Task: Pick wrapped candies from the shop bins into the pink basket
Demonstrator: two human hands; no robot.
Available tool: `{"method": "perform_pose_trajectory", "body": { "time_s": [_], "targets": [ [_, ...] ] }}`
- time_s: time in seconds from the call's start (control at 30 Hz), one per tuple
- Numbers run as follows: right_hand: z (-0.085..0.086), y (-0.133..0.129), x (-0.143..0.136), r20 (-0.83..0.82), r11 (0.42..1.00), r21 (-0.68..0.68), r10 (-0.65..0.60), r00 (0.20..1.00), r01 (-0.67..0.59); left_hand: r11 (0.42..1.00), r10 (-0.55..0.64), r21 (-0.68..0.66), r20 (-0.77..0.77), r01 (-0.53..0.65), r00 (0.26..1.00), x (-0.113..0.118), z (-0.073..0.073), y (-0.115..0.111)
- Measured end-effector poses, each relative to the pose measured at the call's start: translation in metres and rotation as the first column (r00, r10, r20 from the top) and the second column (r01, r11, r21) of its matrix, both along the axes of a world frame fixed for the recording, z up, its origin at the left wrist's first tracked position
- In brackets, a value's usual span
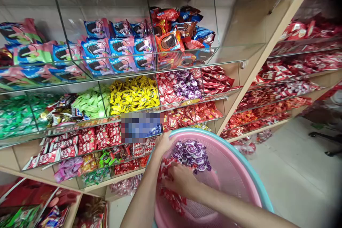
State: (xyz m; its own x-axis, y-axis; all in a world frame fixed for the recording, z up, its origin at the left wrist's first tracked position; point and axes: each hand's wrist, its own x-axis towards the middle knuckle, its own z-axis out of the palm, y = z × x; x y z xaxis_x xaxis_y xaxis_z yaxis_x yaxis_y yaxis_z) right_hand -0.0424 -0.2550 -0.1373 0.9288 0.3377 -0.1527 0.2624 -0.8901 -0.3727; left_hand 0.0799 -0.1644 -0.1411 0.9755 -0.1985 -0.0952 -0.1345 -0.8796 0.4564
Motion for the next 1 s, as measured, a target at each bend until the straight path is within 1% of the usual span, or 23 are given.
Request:
{"method": "perform_pose_trajectory", "body": {
  "time_s": [0.07,0.13,0.2,0.27,0.3,0.37,0.43,0.47,0.53,0.6,0.63,0.73,0.77,0.8,0.83,0.87,0.9,0.93,0.97,1.0],
  "targets": [
    [0.0,-0.004,-0.001,0.021,1.0,0.026,-0.016,1.0,0.016,1.0,-0.008,-0.012,0.005,0.009,1.0,0.0,-0.001,-0.003],
    [0.004,-0.018,0.002,0.07,0.993,0.103,-0.062,0.996,0.054,0.999,-0.027,-0.017,0.032,0.027,0.999,0.001,-0.004,-0.007],
    [0.009,-0.045,0.01,0.135,0.971,0.19,-0.172,0.976,0.144,0.999,-0.044,-0.013,0.053,0.045,0.998,0.002,-0.006,-0.011],
    [0.016,-0.08,0.023,0.215,0.937,0.221,-0.317,0.924,0.27,0.998,-0.065,0.001,0.062,0.065,0.996,0.002,-0.005,-0.019],
    [0.02,-0.1,0.031,0.266,0.922,0.207,-0.375,0.888,0.327,0.997,-0.076,0.01,0.066,0.076,0.995,0.002,-0.004,-0.024],
    [0.026,-0.139,0.047,0.4,0.887,0.106,-0.451,0.798,0.448,0.993,-0.112,0.031,0.076,0.11,0.991,0.002,0.0,-0.039],
    [0.028,-0.173,0.063,0.45,0.822,-0.001,-0.508,0.734,0.569,0.986,-0.164,0.043,0.087,0.161,0.983,0.0,0.006,-0.059],
    [0.027,-0.187,0.069,0.413,0.784,-0.04,-0.552,0.724,0.62,0.98,-0.196,0.041,0.095,0.193,0.976,-0.001,0.009,-0.07],
    [0.02,-0.21,0.078,0.236,0.728,-0.085,-0.649,0.723,0.681,0.968,-0.25,0.023,0.115,0.249,0.961,-0.004,0.012,-0.092],
    [0.012,-0.225,0.08,0.056,0.706,-0.097,-0.7,0.712,0.702,0.957,-0.289,0.009,0.114,0.29,0.95,-0.006,0.009,-0.108],
    [0.008,-0.231,0.079,0.008,0.702,-0.092,-0.709,0.705,0.706,0.952,-0.304,0.002,0.106,0.305,0.947,-0.006,0.007,-0.114],
    [0.001,-0.237,0.071,0.005,0.672,-0.069,-0.739,0.674,0.737,0.939,-0.334,-0.06,0.069,0.338,0.94,-0.003,0.002,-0.122],
    [0.001,-0.237,0.069,0.009,0.659,-0.058,-0.751,0.661,0.75,0.933,-0.341,-0.1,0.063,0.346,0.938,-0.002,0.005,-0.123],
    [0.001,-0.236,0.067,0.012,0.645,-0.048,-0.763,0.647,0.762,0.922,-0.349,-0.152,0.073,0.357,0.934,-0.002,0.012,-0.124],
    [0.003,-0.235,0.066,0.017,0.635,-0.037,-0.772,0.636,0.772,0.904,-0.356,-0.215,0.102,0.37,0.929,-0.003,0.023,-0.124],
    [0.004,-0.233,0.066,0.025,0.63,-0.027,-0.775,0.631,0.776,0.874,-0.36,-0.291,0.152,0.39,0.92,-0.006,0.038,-0.123],
    [0.006,-0.232,0.066,0.031,0.633,-0.019,-0.773,0.634,0.774,0.819,-0.356,-0.383,0.246,0.428,0.901,-0.013,0.057,-0.122],
    [0.007,-0.23,0.067,0.037,0.64,-0.014,-0.768,0.64,0.768,0.729,-0.346,-0.489,0.342,0.48,0.874,-0.023,0.079,-0.119],
    [0.007,-0.228,0.067,0.047,0.648,-0.012,-0.76,0.648,0.762,0.593,-0.362,-0.601,0.396,0.536,0.844,-0.036,0.101,-0.115],
    [0.007,-0.226,0.069,0.06,0.655,-0.013,-0.753,0.655,0.755,0.44,-0.391,-0.695,0.422,0.568,0.818,-0.051,0.122,-0.11]
  ]
}}
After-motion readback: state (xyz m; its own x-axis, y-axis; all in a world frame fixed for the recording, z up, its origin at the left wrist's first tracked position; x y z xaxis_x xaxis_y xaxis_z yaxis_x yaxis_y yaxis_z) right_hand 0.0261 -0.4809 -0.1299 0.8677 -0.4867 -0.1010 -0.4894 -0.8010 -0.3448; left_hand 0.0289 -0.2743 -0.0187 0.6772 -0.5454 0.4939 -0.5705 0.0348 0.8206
